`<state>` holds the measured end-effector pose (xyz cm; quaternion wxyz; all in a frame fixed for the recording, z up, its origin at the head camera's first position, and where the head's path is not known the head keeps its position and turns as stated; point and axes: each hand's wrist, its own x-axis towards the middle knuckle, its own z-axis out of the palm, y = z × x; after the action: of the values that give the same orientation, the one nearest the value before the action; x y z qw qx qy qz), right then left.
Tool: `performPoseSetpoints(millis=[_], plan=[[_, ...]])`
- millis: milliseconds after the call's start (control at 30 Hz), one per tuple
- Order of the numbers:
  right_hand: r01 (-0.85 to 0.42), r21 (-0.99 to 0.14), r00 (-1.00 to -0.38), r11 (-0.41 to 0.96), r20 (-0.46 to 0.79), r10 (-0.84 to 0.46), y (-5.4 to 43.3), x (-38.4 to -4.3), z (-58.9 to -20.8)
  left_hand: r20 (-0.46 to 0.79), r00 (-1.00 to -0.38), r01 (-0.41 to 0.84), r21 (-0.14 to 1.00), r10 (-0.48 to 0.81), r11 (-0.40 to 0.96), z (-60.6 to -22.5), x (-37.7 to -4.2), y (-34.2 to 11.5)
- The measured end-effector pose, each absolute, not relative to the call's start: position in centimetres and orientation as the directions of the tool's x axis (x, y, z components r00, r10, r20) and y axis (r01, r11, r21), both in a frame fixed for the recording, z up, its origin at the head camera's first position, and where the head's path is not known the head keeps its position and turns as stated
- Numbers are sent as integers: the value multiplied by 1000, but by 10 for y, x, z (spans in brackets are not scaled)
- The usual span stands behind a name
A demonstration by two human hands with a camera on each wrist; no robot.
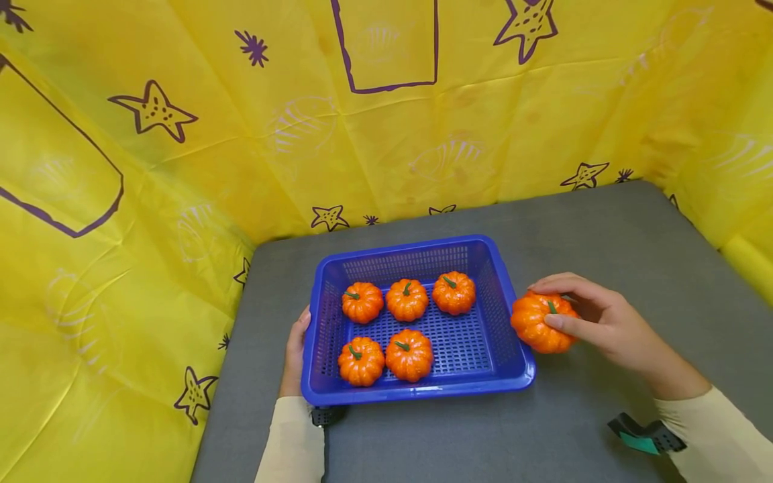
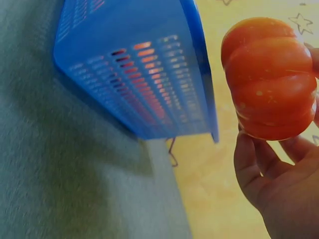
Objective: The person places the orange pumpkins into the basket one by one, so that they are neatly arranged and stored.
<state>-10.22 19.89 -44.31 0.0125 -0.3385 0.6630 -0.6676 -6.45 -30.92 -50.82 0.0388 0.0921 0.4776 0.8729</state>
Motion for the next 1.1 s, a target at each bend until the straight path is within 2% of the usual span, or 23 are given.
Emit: performPoseSetpoints(millis=[133, 367, 533, 1100], plan=[[-435, -892, -758, -119, 435, -486, 190, -103, -438, 129, -980, 31, 850, 151, -527, -508, -65, -309], [-431, -902, -758, -28, 379, -531, 174, -104, -430, 71, -988, -5, 870, 137, -494, -506, -63, -309], [-481, -877, -727, 5, 396, -562, 162, -108, -428, 61, -990, -10, 873, 129, -487, -506, -63, -308], [-527, -850, -662, 14, 400, -635, 118, -117, -432, 46, -988, -34, 861, 145, -507, -507, -62, -309]])
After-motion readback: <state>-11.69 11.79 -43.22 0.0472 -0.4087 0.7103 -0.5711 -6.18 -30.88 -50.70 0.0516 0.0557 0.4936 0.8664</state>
